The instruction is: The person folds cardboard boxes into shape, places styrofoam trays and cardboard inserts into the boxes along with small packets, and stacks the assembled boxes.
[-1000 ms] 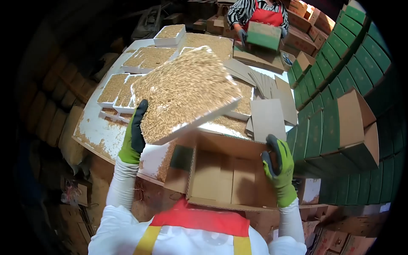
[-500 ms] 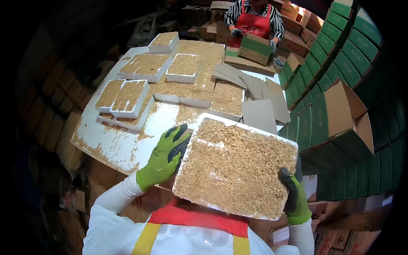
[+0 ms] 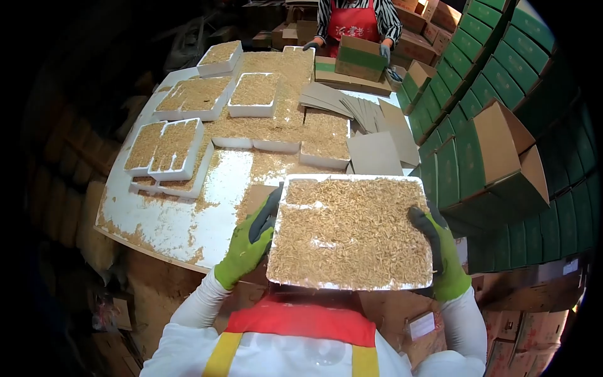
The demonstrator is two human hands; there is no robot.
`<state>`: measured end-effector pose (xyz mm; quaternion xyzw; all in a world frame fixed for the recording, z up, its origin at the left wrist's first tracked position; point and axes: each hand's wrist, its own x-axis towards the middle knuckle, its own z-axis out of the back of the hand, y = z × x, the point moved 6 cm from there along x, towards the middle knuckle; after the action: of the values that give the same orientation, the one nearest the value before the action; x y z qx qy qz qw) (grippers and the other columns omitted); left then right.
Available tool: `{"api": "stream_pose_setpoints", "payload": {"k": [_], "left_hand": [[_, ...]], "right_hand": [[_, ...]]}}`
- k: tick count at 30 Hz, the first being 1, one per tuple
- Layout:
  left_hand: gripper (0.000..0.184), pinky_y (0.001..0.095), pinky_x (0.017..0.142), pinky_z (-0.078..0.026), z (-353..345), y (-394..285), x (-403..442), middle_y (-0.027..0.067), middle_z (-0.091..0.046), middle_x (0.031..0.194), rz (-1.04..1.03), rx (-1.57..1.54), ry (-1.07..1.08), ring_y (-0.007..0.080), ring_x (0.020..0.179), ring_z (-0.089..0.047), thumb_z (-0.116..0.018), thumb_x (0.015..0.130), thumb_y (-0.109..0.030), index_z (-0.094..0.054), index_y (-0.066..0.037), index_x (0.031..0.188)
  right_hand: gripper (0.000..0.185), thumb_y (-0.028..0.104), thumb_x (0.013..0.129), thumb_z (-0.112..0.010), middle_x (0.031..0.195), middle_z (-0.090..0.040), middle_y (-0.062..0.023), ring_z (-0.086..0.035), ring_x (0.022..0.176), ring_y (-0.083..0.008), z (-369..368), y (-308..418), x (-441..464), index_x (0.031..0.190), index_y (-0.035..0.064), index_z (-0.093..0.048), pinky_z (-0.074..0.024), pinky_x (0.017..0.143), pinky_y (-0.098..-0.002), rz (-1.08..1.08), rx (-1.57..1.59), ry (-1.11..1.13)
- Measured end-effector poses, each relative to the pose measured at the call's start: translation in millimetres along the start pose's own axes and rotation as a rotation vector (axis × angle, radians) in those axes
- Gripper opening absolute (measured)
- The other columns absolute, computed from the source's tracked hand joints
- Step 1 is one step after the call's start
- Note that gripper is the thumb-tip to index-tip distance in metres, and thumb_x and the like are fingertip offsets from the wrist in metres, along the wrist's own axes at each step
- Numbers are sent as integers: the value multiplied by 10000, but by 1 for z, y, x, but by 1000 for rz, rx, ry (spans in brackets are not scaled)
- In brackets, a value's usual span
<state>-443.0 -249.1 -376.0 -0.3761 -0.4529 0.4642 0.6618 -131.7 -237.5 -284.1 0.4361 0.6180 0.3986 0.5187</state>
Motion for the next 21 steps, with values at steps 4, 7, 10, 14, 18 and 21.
{"api": "stream_pose_setpoints", "payload": {"k": [4, 7, 10, 14, 18, 21], "left_hand": [[578, 333, 1066, -359, 5, 2, 2, 158, -466, 1476, 30, -55, 52, 216, 1310, -481, -480, 966, -248, -365, -26, 1487], [594, 311, 1011, -388, 9, 3, 2, 147, -488, 1459, 26, -77, 59, 181, 1200, -527, -480, 979, -301, -359, -25, 1492], [596, 289, 944, -413, 9, 8, 9, 150, -514, 1426, -1, -93, 26, 160, 1058, -556, -475, 987, -314, -357, -20, 1492], [577, 291, 904, -440, 10, 3, 3, 170, -527, 1387, 157, -26, 36, 177, 971, -560, -493, 965, -224, -363, -5, 1483], [606, 289, 892, -481, 2, -3, 18, 184, -524, 1398, 143, -10, 107, 165, 967, -587, -549, 921, -93, -357, -38, 1493], [655, 277, 810, -514, 5, 2, 25, 159, -581, 1319, 314, 7, 194, 121, 886, -611, -601, 915, -120, -346, -137, 1518]], "right_hand": [[447, 255, 991, -553, 1198, -625, -58, -610, 1041, -121, 9, -1, 9, 1361, 11, -497, -500, 902, -270, 17, -57, -17], [461, 233, 971, -601, 1182, -623, -40, -598, 1029, -111, -15, 16, 8, 1361, 12, -495, -492, 901, -275, 25, -35, 19], [441, 215, 944, -638, 1160, -615, -38, -595, 999, -103, 11, -21, 23, 1317, 16, -516, -509, 854, -279, -121, -83, -31], [416, 311, 928, -664, 1050, -666, -149, -612, 896, -180, 21, -53, 40, 1173, -13, -573, -484, 788, -334, 41, -845, 19], [458, 317, 860, -673, 984, -607, -196, -606, 904, -390, 9, -66, 35, 1149, -13, -542, -482, 767, -459, 339, -1530, -151], [404, 316, 863, -637, 1085, -579, -167, -607, 907, -324, 2, -74, 30, 1118, 17, -544, -503, 737, -423, 418, -1745, -153]]}}
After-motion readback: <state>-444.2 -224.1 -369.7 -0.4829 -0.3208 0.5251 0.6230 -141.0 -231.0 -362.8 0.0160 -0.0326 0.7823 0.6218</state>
